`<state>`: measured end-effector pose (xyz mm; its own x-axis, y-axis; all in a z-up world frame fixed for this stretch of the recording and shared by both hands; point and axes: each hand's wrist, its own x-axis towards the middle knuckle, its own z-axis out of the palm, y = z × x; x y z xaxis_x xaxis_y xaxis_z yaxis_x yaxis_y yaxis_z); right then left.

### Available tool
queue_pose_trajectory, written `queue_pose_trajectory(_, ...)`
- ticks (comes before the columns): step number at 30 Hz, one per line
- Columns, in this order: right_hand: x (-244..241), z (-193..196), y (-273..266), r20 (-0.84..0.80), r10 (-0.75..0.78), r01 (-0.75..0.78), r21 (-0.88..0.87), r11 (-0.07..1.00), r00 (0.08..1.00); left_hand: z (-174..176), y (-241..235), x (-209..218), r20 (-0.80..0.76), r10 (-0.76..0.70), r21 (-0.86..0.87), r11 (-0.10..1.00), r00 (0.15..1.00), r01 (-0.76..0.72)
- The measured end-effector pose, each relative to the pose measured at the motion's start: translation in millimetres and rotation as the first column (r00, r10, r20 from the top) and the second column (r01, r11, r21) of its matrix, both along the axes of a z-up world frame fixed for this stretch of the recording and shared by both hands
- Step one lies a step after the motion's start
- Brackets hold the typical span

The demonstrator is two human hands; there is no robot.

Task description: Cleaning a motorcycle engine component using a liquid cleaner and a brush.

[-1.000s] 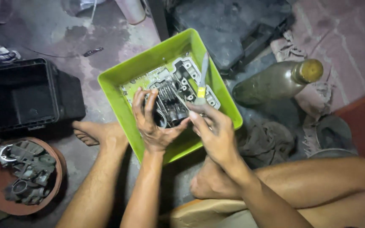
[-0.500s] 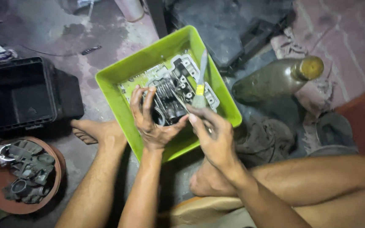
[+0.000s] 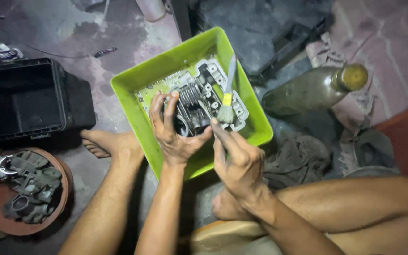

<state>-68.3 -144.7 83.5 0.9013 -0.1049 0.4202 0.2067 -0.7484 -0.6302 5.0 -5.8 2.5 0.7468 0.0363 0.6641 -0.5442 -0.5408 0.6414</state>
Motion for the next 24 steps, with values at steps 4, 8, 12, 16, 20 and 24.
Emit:
queue_pose_trajectory(4, 9, -3, 3, 0.041, -0.031, 0.037, -0.165, 0.986, 0.999, -6, 2, -3, -0.008, 0.000, 0.017, 1.000, 1.000, 0.000)
queue_pose_trajectory(8, -1, 11, 2, 0.038, -0.045, 0.054, -0.276, 0.960, 0.998, 1, 1, -6, -0.026, -0.005, -0.002, 1.000, 1.000, 0.005)
queue_pose_trajectory(12, -9, 3, 1, -0.027, -0.043, 0.037, -0.185, 0.982, 0.999, -5, 0, -5, -0.029, -0.001, -0.029, 1.000, 1.000, 0.000)
queue_pose_trajectory(16, 13, 6, 13, 0.002, -0.043, 0.043, -0.041, 0.998, 0.999, -11, 1, -3, 0.028, 0.007, -0.007, 1.000, 1.000, -0.007)
queue_pose_trajectory(20, 19, 14, 18, -0.007, -0.026, 0.026, -0.006, 1.000, 1.000, -13, 2, -1, 0.010, 0.002, -0.019, 1.000, 1.000, -0.002)
queue_pose_trajectory(24, -5, 11, 8, -0.052, -0.047, 0.042, -0.094, 0.995, 0.998, -2, -2, -2, -0.002, 0.019, -0.018, 1.000, 1.000, -0.019)
